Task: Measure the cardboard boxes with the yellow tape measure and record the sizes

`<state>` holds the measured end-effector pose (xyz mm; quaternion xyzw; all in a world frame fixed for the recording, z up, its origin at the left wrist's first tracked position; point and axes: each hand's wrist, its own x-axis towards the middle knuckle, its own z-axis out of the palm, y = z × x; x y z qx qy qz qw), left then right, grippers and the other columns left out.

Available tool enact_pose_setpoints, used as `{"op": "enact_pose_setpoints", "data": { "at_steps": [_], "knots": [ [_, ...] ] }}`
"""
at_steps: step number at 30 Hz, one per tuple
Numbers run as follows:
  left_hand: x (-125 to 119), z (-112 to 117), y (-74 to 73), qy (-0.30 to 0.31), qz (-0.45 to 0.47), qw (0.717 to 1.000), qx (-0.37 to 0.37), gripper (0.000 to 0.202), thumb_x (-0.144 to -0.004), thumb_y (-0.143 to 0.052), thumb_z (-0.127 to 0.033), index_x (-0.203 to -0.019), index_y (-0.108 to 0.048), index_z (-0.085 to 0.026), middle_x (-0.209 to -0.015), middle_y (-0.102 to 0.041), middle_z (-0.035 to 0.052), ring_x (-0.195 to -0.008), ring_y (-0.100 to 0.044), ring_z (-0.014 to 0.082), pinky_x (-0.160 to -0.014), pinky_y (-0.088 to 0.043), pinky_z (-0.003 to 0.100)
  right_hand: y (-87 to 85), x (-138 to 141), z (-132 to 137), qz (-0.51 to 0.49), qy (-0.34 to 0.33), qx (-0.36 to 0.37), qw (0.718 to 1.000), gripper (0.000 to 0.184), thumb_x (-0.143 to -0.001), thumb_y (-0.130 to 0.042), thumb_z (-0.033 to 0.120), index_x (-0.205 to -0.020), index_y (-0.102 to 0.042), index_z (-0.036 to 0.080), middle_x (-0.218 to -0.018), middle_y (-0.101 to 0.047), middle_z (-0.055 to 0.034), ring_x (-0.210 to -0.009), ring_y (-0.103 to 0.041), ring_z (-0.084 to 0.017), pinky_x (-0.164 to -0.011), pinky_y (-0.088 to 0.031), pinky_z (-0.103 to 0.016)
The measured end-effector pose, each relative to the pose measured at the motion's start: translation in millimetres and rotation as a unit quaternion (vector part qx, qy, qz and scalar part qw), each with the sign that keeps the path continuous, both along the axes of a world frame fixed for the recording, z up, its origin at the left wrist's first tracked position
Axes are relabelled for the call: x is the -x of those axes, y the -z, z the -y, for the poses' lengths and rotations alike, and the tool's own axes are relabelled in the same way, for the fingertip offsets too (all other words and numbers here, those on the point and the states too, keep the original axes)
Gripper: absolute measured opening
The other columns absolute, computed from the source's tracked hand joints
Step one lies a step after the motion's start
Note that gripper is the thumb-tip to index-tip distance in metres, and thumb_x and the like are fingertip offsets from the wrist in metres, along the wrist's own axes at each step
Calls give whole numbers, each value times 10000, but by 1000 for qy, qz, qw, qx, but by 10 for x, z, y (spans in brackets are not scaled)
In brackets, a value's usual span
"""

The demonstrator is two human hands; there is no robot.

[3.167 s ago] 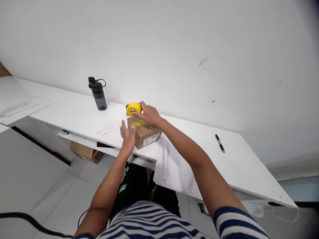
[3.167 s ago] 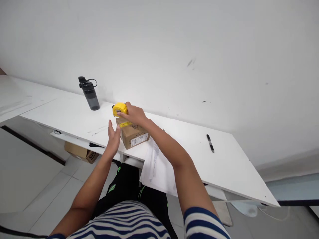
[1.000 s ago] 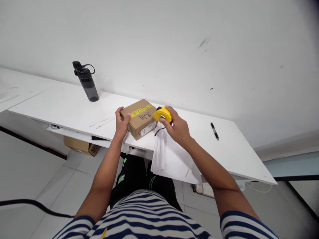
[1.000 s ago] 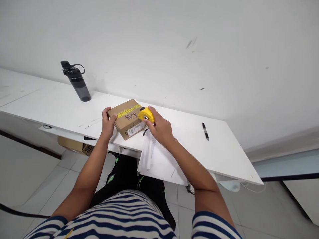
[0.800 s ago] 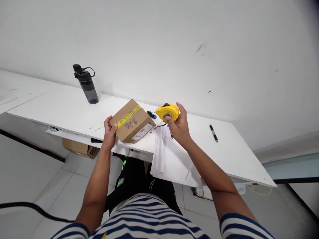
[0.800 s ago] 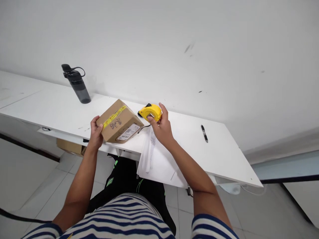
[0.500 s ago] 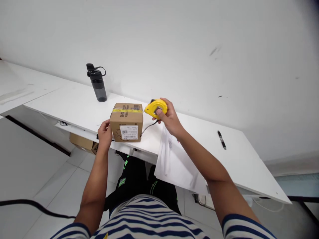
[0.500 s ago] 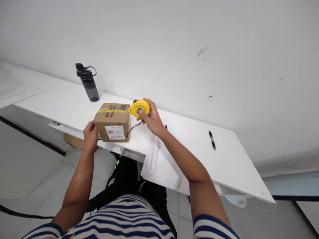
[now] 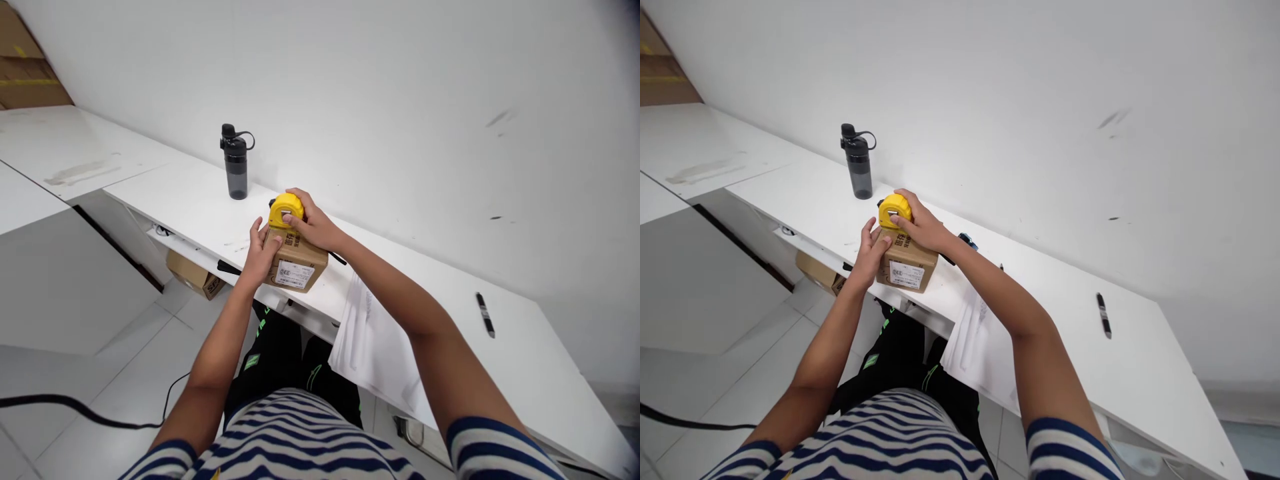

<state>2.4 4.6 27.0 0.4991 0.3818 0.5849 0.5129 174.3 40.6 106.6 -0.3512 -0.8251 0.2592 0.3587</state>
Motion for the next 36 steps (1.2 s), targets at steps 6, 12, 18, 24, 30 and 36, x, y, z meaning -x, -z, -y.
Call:
{"op": "enact_pose_setpoints", "data": {
  "at_steps": [6, 12, 18, 24, 30, 36],
  "knots": [
    [-6, 8, 23, 8, 4, 1000, -11, 756, -887, -613, -350, -1539, -230, -354, -1514, -491, 98, -1304, -580, 262, -1082, -484, 460, -5, 72, -3, 19, -7, -27, 999, 678, -932, -510, 613, -1472, -329, 245, -1465, -473, -130, -1231, -535, -268, -1078, -429, -476],
    [-33, 56, 4, -60, -46, 994, -81, 506, -916, -558, -313, -1420, -524, -348, -1525, -503, 25, -1412, -474, 252, -1179, -396, 436, -73, -116, 123, 53, 21, -19, 998, 649, -932, -526, 590, -1446, -359, 231, -1369, -548, -130, -1135, -584, -268, -1015, -473, -473],
    [2, 23, -25, -70, -115, 985, -109, 336, -882, -537, -266, -1179, -691, -244, -1403, -606, 50, -1379, -500, 247, -1223, -329, 443, -86, -579, 465, 59, 67, 33, 995, 646, -887, -628, 569, -1414, -382, 289, -1375, -517, -103, -1128, -585, -262, -948, -516, -451],
    [35, -22, -13, -94, -187, 964, -165, 352, -899, -492, -263, -1197, -679, -270, -1375, -612, 35, -1391, -475, 247, -1229, -307, 452, -14, -1016, 889, 45, 144, 79, 985, 643, -866, -661, 556, -1379, -359, 312, -1302, -528, -91, -993, -607, -222, -774, -553, -366],
    [44, -37, -40, -98, -200, 957, -185, 352, -900, -488, -277, -1193, -682, -264, -1348, -631, 28, -1352, -507, 250, -1207, -345, 443, 108, -1333, 1103, 33, 184, 81, 979, 633, -848, -684, 547, -1348, -376, 311, -1268, -549, -85, -1006, -628, -238, -774, -567, -379],
    [29, -48, -52, -100, -189, 962, -170, 348, -911, -480, -284, -1192, -684, -252, -1359, -625, 33, -1311, -536, 248, -1197, -362, 424, 96, -1422, 1136, 32, 206, 71, 975, 601, -854, -680, 526, -1355, -441, 296, -1315, -567, -90, -1083, -618, -259, -874, -564, -417]
  ]
}}
